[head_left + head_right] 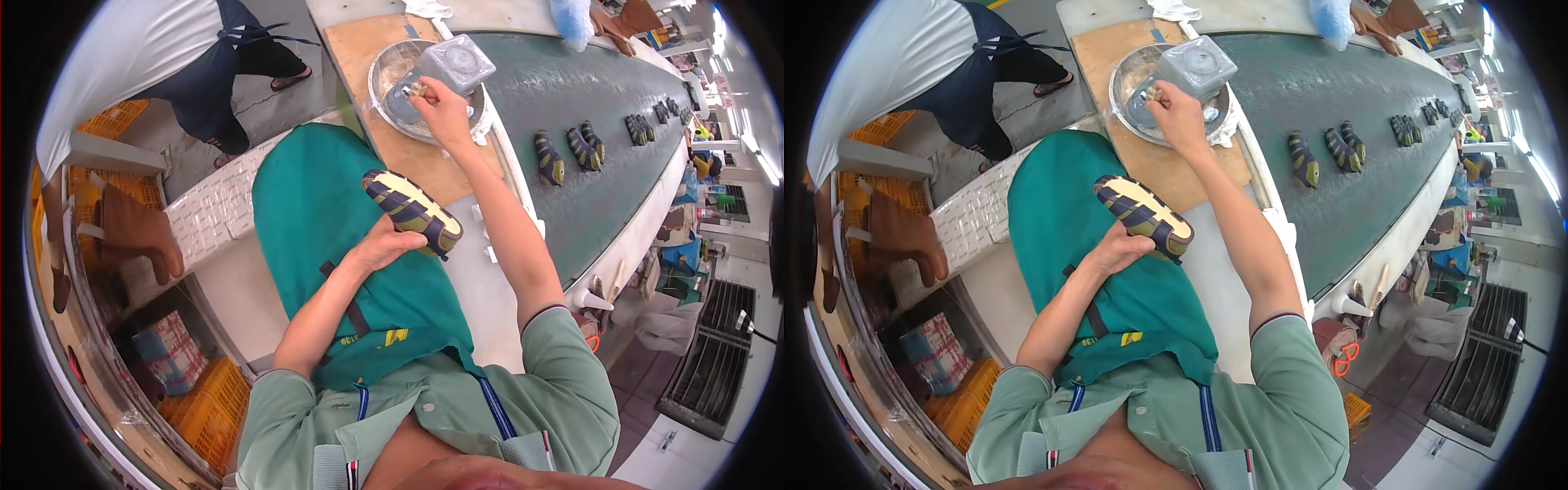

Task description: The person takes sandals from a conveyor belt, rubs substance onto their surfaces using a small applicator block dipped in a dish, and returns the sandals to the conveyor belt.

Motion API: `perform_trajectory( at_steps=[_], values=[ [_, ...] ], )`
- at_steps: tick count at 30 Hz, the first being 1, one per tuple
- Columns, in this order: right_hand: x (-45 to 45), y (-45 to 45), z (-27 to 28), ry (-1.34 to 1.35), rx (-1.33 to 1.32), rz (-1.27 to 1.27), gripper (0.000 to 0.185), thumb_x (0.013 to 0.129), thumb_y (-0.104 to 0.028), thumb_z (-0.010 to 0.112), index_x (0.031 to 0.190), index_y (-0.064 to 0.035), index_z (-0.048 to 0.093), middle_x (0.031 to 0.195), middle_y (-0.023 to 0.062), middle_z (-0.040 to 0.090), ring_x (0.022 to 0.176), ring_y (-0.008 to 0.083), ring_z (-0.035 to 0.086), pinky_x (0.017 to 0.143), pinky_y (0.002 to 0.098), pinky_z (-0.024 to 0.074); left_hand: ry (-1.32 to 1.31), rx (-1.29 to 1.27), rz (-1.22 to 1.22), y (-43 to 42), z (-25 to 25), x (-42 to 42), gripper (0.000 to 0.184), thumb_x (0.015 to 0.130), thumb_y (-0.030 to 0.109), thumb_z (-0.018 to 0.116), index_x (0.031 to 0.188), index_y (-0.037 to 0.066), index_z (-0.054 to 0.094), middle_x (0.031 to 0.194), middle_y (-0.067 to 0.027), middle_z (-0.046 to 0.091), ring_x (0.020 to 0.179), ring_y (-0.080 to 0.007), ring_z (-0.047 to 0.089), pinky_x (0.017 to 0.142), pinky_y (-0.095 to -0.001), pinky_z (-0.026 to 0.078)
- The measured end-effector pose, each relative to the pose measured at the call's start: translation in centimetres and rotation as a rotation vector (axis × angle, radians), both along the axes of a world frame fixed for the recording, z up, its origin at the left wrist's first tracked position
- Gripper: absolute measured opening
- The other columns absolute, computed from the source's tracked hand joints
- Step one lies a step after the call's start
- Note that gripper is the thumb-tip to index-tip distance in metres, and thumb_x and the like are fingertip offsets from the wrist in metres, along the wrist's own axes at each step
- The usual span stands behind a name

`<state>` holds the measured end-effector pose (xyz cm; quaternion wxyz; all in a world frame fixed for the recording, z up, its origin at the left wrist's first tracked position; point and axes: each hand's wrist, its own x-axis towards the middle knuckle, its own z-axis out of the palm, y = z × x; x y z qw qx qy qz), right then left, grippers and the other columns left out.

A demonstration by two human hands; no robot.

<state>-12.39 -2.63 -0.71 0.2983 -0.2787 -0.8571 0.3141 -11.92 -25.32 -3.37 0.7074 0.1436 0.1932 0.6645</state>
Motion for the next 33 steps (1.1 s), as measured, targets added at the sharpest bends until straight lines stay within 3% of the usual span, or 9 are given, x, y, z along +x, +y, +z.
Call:
perform_trajectory(
  at_steps=[5, 7, 11, 13, 14, 18, 23, 29, 33],
  values=[
    [0.0, 0.9, -0.9, -0.145, 0.027, -0.02, 0.04, 0.072, -0.013, 0.07, 0.108, 0.0013, 0.058, 0.069, 0.0047, 0.06, 0.064, 0.0105, 0.055, 0.062, 0.0244, 0.0457, -0.006, -0.009, -0.021, 0.2, -0.1, -0.1, 0.063, 0.07, 0.002, 0.065, 0.126, 0.002, 0.038, 0.12, -0.0099, 0.05, 0.112, -0.0221, 0.049, 0.097, -0.0376, 0.039],
    [0.4, 1.5, -1.7, 0.034, -0.307, -0.069, 0.041, 0.073, -0.013, 0.07, 0.108, 0.0033, 0.057, 0.071, 0.0037, 0.061, 0.065, 0.0112, 0.057, 0.059, 0.0228, 0.0456, 0.008, -0.011, -0.019, 0.1, 0.0, 0.0, 0.063, 0.07, 0.001, 0.065, 0.126, 0.002, 0.038, 0.119, -0.0098, 0.051, 0.112, -0.0223, 0.049, 0.097, -0.0376, 0.039],
    [1.9, 0.9, -1.1, 0.063, -0.613, -0.219, 0.046, 0.068, -0.013, 0.072, 0.108, 0.0047, 0.057, 0.08, 0.007, 0.064, 0.068, 0.0121, 0.058, 0.06, 0.0247, 0.0474, 0.078, -0.03, 0.025, 0.0, 0.3, 0.1, 0.061, 0.069, 0.001, 0.065, 0.125, 0.002, 0.039, 0.117, -0.0096, 0.051, 0.111, -0.0215, 0.049, 0.097, -0.0363, 0.039],
    [3.2, 0.8, -1.6, 0.155, -0.904, -0.26, 0.046, 0.068, -0.013, 0.074, 0.108, 0.0027, 0.057, 0.082, 0.0052, 0.064, 0.065, 0.0108, 0.056, 0.054, 0.0225, 0.0454, 0.403, -0.046, 0.183, -0.2, 1.1, -0.1, 0.058, 0.07, 0.005, 0.071, 0.12, 0.002, 0.042, 0.114, -0.0077, 0.053, 0.105, -0.0182, 0.051, 0.092, -0.0322, 0.042],
    [3.8, 0.7, -1.4, 0.17, -0.946, -0.235, 0.033, 0.076, -0.014, 0.069, 0.106, -0.0038, 0.059, 0.08, 0.0006, 0.062, 0.064, 0.0069, 0.053, 0.048, 0.0209, 0.0404, 0.496, -0.036, 0.24, -0.3, 2.7, -0.6, 0.055, 0.068, 0.006, 0.074, 0.116, 0.002, 0.045, 0.111, -0.0061, 0.054, 0.102, -0.017, 0.052, 0.09, -0.0304, 0.042],
    [7.0, 0.1, 2.0, 0.394, -1.191, -0.068, 0.027, 0.079, -0.012, 0.065, 0.104, -0.0057, 0.057, 0.084, 0.0017, 0.061, 0.068, 0.0086, 0.055, 0.053, 0.0204, 0.0421, 1.073, 0.098, 0.443, 1.1, 6.1, -3.1, 0.052, 0.064, 0.003, 0.074, 0.111, 0.003, 0.051, 0.115, -0.0087, 0.054, 0.105, -0.0183, 0.052, 0.09, -0.0311, 0.042],
    [11.8, -2.8, 8.4, 0.551, -1.167, 0.172, 0.03, 0.082, -0.007, 0.06, 0.11, -0.0035, 0.053, 0.09, 0.0024, 0.06, 0.075, 0.0092, 0.056, 0.058, 0.0238, 0.0439, 1.724, 0.508, 0.768, 3.1, 9.9, -4.7, 0.061, 0.058, 0.001, 0.072, 0.114, 0.002, 0.048, 0.119, -0.0185, 0.052, 0.108, -0.0355, 0.051, 0.09, -0.0404, 0.042],
    [15.4, -4.2, 12.3, 0.467, -0.685, 0.252, 0.038, 0.081, -0.009, 0.062, 0.117, -0.0026, 0.052, 0.09, 0.0019, 0.057, 0.078, 0.0079, 0.053, 0.066, 0.0218, 0.0434, 1.9, 0.666, 0.774, 3.9, 11.7, -2.4, 0.06, 0.059, 0.001, 0.072, 0.113, 0.001, 0.048, 0.12, -0.0185, 0.051, 0.107, -0.0363, 0.051, 0.09, -0.042, 0.041],
    [16.2, -4.1, 12.4, 0.446, -0.588, 0.318, 0.041, 0.083, -0.009, 0.061, 0.121, -0.0008, 0.049, 0.097, 0.0025, 0.058, 0.084, 0.0078, 0.052, 0.07, 0.0231, 0.0436, 1.937, 0.701, 0.745, 4.0, 12.6, -1.3, 0.062, 0.056, 0.0, 0.073, 0.113, 0.001, 0.048, 0.12, -0.0178, 0.051, 0.107, -0.0364, 0.051, 0.09, -0.0419, 0.042]
  ],
)
